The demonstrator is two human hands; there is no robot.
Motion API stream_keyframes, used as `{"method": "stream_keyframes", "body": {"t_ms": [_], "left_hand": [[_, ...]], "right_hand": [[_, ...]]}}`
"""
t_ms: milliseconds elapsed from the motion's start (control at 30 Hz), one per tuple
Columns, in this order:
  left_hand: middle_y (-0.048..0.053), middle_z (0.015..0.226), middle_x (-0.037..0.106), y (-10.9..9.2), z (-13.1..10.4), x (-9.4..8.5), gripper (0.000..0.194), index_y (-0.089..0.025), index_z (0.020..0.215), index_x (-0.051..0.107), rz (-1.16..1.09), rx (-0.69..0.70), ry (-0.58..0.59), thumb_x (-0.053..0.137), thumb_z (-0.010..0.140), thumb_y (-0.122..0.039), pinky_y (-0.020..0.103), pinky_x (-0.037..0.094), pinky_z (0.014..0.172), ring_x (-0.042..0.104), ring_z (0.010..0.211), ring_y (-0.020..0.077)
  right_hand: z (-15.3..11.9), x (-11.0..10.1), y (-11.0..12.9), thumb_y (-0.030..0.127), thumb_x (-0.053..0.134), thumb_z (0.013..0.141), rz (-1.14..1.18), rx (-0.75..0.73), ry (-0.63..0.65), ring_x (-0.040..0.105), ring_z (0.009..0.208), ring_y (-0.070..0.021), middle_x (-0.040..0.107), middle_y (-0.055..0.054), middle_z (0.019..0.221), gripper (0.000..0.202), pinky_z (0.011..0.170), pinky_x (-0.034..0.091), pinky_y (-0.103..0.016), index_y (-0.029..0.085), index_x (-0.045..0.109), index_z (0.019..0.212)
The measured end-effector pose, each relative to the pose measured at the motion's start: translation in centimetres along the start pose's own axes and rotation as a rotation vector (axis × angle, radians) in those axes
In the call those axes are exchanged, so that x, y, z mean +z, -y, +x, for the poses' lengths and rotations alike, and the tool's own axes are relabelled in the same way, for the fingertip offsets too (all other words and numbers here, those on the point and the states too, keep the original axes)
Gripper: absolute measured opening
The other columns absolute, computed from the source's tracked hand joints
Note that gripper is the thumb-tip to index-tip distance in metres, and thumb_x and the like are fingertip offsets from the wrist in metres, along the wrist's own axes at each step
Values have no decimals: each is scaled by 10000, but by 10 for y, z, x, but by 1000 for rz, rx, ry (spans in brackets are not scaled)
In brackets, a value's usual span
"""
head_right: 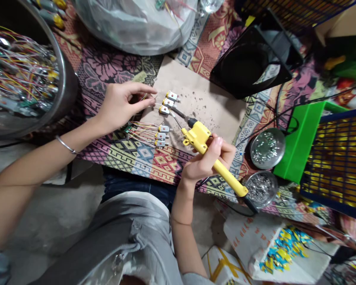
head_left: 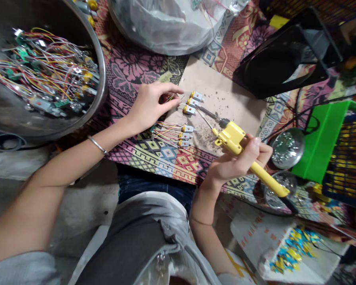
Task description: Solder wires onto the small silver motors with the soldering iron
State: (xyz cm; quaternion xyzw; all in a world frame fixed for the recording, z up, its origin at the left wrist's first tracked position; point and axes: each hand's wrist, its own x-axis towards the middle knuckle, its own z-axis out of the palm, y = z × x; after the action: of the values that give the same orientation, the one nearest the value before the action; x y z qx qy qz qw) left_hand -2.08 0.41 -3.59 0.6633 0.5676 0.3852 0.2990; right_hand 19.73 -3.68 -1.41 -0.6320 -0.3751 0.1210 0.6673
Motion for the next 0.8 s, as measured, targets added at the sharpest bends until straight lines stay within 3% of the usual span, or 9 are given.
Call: {"method": "stream_keyframes", "body": {"t_ms": [167,433,800], "left_hand": [[30,996,809,1,-1,1,112,-272,1032,823,24,36,21,722,1007,-313,421,574,918,721,948,228],[18,1077,795,5,-3,0,102,-311,1037,812,60,132,81,718,1003,-329,501,528,1051,683,1072,257],[46,1072,782,6,-4,1,140,-312,1041,826,89,123,106,697,1007,-356,540,513,1089,661,1110,288]], "right_hand": [[-1,-3,3,484,623,943,-18,-35,-3,593,747,-121,498,43,782,303,808,601,-352,258,487,792],[-12,-17,-3,463,607,952,-23,-3,62,578,743,-131,454,41,767,286,785,574,-365,252,501,791],[-13,-11,-7,478,627,934,-27,-82,86,585,726,-147,460,36,748,301,704,541,-364,256,497,778]]}}
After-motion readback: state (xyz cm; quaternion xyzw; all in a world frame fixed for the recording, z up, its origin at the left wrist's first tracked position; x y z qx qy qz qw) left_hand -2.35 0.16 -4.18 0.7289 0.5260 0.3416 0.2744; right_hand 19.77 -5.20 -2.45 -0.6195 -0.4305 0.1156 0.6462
